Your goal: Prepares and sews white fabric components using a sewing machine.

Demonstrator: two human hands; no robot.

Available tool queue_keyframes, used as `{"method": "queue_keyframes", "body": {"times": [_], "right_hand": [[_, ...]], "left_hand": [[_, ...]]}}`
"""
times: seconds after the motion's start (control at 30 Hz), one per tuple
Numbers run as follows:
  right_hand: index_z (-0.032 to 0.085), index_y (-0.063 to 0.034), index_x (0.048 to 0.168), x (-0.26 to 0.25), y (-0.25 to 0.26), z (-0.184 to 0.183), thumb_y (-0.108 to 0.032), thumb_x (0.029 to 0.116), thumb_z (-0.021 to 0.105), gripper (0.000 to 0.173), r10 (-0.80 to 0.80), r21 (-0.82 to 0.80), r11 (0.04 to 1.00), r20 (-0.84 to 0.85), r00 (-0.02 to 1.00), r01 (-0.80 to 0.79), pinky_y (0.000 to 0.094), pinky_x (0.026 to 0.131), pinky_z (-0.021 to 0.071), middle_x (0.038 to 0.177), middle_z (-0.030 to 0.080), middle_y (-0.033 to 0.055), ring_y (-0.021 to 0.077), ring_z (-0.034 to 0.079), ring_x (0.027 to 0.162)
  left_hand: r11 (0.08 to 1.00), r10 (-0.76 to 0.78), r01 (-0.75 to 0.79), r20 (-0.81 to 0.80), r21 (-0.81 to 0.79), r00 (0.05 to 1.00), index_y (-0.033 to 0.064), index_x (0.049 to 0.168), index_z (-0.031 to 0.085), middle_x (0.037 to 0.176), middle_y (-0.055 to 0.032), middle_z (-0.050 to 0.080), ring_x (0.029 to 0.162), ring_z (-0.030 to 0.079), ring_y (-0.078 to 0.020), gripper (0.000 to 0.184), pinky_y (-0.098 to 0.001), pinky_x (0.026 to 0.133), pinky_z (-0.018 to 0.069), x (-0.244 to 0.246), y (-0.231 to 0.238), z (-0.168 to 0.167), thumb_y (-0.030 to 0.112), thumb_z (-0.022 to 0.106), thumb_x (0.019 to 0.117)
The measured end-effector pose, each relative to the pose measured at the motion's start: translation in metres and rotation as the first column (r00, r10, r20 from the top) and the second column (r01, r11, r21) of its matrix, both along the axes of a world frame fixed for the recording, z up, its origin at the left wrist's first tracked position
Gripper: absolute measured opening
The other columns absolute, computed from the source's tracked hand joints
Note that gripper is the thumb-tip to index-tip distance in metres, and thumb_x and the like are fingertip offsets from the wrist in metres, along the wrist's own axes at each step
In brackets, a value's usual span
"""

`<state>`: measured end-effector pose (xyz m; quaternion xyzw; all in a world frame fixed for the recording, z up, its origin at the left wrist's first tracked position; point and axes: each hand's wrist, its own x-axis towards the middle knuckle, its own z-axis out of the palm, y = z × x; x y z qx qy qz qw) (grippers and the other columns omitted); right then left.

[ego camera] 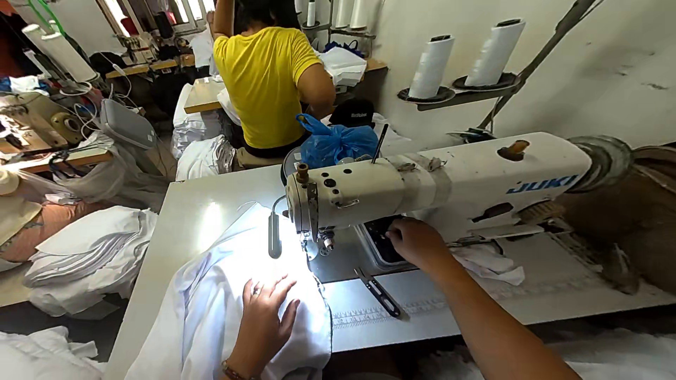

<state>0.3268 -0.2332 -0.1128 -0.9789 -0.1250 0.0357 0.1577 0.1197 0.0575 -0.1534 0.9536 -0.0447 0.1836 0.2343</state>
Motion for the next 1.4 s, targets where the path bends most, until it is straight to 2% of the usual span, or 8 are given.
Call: {"method": "queue_keyframes", "body": {"times": [0.13, 0.33, 0.57, 0.7, 0.9, 1.03, 1.27, 1.4], "right_hand": [[0.072, 0.0049, 0.104, -0.010, -0.017, 0.011, -0.009, 0.1037, 0.059, 0.019, -0.041, 0.291, 0.956, 0.030, 0.999, 0.031, 0.0636, 0.089, 0.0499, 0.102, 0.070, 0.0263, 0.0419, 0.067, 0.097], [0.072, 0.0024, 0.103, -0.032, -0.029, 0.021, -0.007, 0.1012, 0.062, 0.013, -0.121, 0.585, 0.809, 0.067, 0.990, 0.059, 0.0366, 0.070, 0.0507, 0.085, 0.068, 0.0116, 0.0153, 0.059, 0.071], [0.074, -0.0138, 0.106, -0.094, 0.002, 0.006, -0.021, 0.1015, 0.056, 0.020, 0.291, 0.559, 0.608, 0.503, 0.814, -0.563, 0.0250, 0.086, 0.0580, 0.106, 0.069, -0.0013, 0.0062, 0.065, 0.098], [0.071, -0.0260, 0.116, -0.123, 0.025, -0.013, -0.020, 0.1045, 0.055, 0.020, 0.468, 0.412, 0.478, 0.627, 0.622, -0.776, 0.0293, 0.085, 0.0541, 0.106, 0.065, 0.0014, 0.0131, 0.063, 0.096], [0.072, -0.0254, 0.125, -0.129, 0.038, -0.023, -0.039, 0.1058, 0.053, 0.030, 0.428, 0.561, 0.536, 0.462, 0.777, -0.630, 0.0286, 0.090, 0.0558, 0.118, 0.065, -0.0035, 0.0086, 0.063, 0.104], [0.074, -0.0192, 0.105, -0.145, 0.050, -0.027, -0.045, 0.0985, 0.064, 0.029, 0.338, 0.794, 0.501, 0.186, 0.923, -0.344, 0.0273, 0.074, 0.0569, 0.103, 0.070, -0.0047, 0.0081, 0.066, 0.089], [0.074, -0.0125, 0.095, -0.157, 0.063, -0.026, -0.023, 0.0972, 0.065, 0.013, 0.380, 0.942, 0.323, -0.039, 0.924, -0.093, 0.0262, 0.078, 0.0584, 0.097, 0.071, 0.0016, 0.0118, 0.068, 0.087], [0.073, -0.0128, 0.090, -0.159, 0.066, -0.028, -0.024, 0.0952, 0.067, 0.014, 0.349, 0.925, 0.368, -0.039, 0.936, -0.099, 0.0239, 0.074, 0.0565, 0.094, 0.070, 0.0005, 0.0105, 0.067, 0.085]], "left_hand": [[0.996, 0.003, -0.001, 0.018, -0.084, 1.000, 0.0190, 0.125, 0.074, 0.131, 0.0010, 0.070, 0.122, 0.065, -0.0184, 0.035, -0.0646, 0.112, 0.0362, -0.009, 0.001, 0.006, 0.037, 0.059, 0.0984], [0.859, -0.138, 0.104, -0.032, -0.501, 0.990, 0.0075, 0.122, 0.072, 0.110, -0.0007, 0.076, 0.099, 0.071, -0.0107, 0.031, -0.0362, 0.090, 0.0588, -0.005, -0.030, 0.022, 0.026, 0.060, 0.0998], [-0.011, -0.574, -0.379, -0.304, -0.925, 0.760, 0.0015, 0.127, 0.064, 0.102, -0.0076, 0.074, 0.081, 0.072, -0.0164, 0.045, -0.0337, 0.074, 0.0619, 0.005, -0.063, 0.048, 0.030, 0.032, 0.1125], [-0.218, -0.619, -0.477, -0.257, -0.852, 0.742, 0.0045, 0.107, 0.067, 0.089, -0.0043, 0.071, 0.070, 0.069, -0.0115, 0.033, -0.0280, 0.064, 0.0607, 0.001, -0.062, 0.042, 0.024, 0.041, 0.1110], [-0.071, -0.214, -0.294, -0.273, -0.953, 0.938, -0.0008, 0.099, 0.070, 0.082, -0.0078, 0.070, 0.064, 0.063, -0.0091, 0.010, -0.0230, 0.058, 0.0543, -0.007, -0.062, 0.039, 0.007, 0.064, 0.0994], [0.105, -0.021, -0.168, -0.171, -0.980, 0.985, -0.0014, 0.099, 0.073, 0.079, -0.0082, 0.071, 0.063, 0.064, -0.0096, 0.011, -0.0234, 0.059, 0.0547, -0.011, -0.066, 0.030, 0.007, 0.068, 0.0967], [-0.183, -0.242, -0.267, -0.220, -0.946, 0.945, -0.0001, 0.104, 0.070, 0.088, -0.0090, 0.070, 0.072, 0.066, -0.0124, 0.016, -0.0269, 0.064, 0.0571, -0.015, -0.069, 0.037, 0.008, 0.057, 0.1031], [-0.190, -0.258, -0.272, -0.219, -0.943, 0.941, -0.0001, 0.108, 0.070, 0.090, -0.0084, 0.070, 0.071, 0.065, -0.0106, 0.013, -0.0248, 0.061, 0.0555, -0.015, -0.073, 0.031, 0.007, 0.061, 0.1010]]}}
